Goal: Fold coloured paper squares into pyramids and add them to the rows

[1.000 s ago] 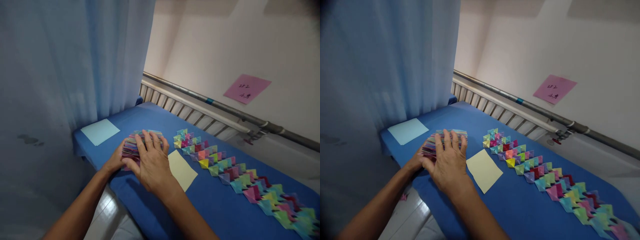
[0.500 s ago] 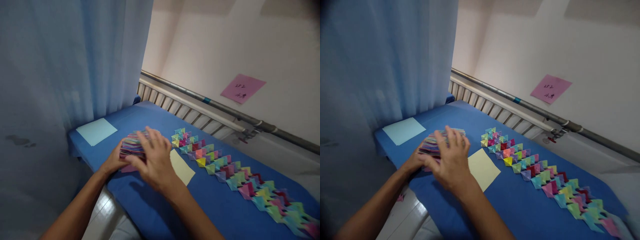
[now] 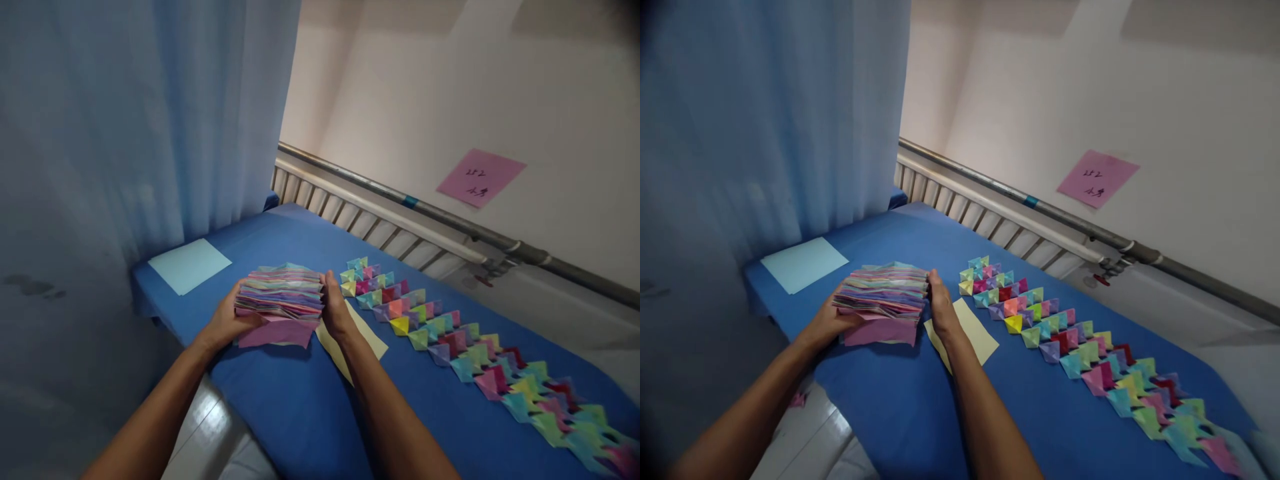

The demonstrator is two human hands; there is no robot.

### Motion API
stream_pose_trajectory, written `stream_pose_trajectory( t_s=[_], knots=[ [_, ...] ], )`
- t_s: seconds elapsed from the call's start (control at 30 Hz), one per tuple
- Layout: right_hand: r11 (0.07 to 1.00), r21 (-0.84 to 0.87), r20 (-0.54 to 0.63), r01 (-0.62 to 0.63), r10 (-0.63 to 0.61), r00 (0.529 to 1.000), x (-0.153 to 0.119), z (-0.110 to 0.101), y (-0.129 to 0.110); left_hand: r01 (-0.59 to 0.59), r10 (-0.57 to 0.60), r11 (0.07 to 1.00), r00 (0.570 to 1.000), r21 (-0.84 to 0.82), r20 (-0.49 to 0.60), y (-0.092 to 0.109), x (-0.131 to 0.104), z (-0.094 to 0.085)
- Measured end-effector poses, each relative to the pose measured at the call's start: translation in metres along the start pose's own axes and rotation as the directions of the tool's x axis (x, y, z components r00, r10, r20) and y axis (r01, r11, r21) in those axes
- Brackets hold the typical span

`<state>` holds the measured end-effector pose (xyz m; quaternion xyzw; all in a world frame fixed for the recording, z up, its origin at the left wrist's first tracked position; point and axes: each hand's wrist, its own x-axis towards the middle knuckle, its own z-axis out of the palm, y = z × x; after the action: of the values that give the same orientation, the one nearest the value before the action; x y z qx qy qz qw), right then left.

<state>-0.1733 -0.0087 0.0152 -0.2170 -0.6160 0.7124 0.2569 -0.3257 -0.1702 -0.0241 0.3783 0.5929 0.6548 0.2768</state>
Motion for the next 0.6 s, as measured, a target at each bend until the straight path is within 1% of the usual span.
stream_pose_trajectory(
  t_s=[0.07,0.13,0.2,0.27,0.33,0.37,0.4,0.43,0.5,0.53,0.57,0.6],
  knots=[
    [0.999,0.021,0.055,0.027,-0.028,0.998,-0.013,-0.002,0.002,0.022,-0.021,0.999,0.999,0.025,-0.035,0.0,0.002,0.002],
    [0.998,-0.033,0.099,0.05,-0.047,0.994,-0.021,-0.008,-0.002,0.039,-0.037,0.999,0.998,0.035,-0.048,0.003,0.003,0.005],
    [0.981,-0.178,0.145,0.081,-0.055,0.988,-0.028,-0.014,-0.015,0.031,-0.03,0.999,0.999,0.026,-0.03,0.008,0.004,0.008],
    [0.917,-0.386,0.216,0.106,-0.022,0.976,-0.034,-0.019,-0.036,-0.014,0.014,0.998,1.0,0.053,0.012,0.017,0.004,0.009],
    [0.811,-0.571,0.292,0.126,0.058,0.955,-0.041,-0.018,-0.062,-0.104,0.093,0.98,0.993,0.17,0.074,0.031,0.003,0.007],
    [0.734,-0.658,0.305,0.168,0.056,0.951,-0.045,-0.015,-0.075,-0.17,0.144,0.951,0.983,0.257,0.115,0.04,0.003,0.006],
    [0.641,-0.73,0.305,0.237,-0.005,0.952,-0.05,-0.011,-0.086,-0.251,0.207,0.906,0.965,0.342,0.161,0.048,0.003,0.005],
    [0.543,-0.778,0.331,0.316,-0.073,0.941,-0.054,-0.005,-0.096,-0.338,0.268,0.848,0.938,0.409,0.219,0.058,0.002,0.005],
    [0.36,-0.819,0.396,0.447,-0.208,0.894,-0.062,0.008,-0.109,-0.483,0.345,0.727,0.871,0.488,0.349,0.076,0.001,0.005],
    [0.287,-0.818,0.439,0.499,-0.25,0.863,-0.065,0.014,-0.112,-0.537,0.362,0.674,0.838,0.507,0.407,0.084,0.0,0.005],
    [0.238,-0.806,0.482,0.542,-0.268,0.834,-0.068,0.02,-0.113,-0.581,0.372,0.628,0.808,0.518,0.456,0.092,-0.002,0.006],
    [0.216,-0.787,0.52,0.578,-0.273,0.809,-0.071,0.024,-0.113,-0.614,0.379,0.587,0.784,0.527,0.492,0.099,-0.004,0.006]
  ],
)
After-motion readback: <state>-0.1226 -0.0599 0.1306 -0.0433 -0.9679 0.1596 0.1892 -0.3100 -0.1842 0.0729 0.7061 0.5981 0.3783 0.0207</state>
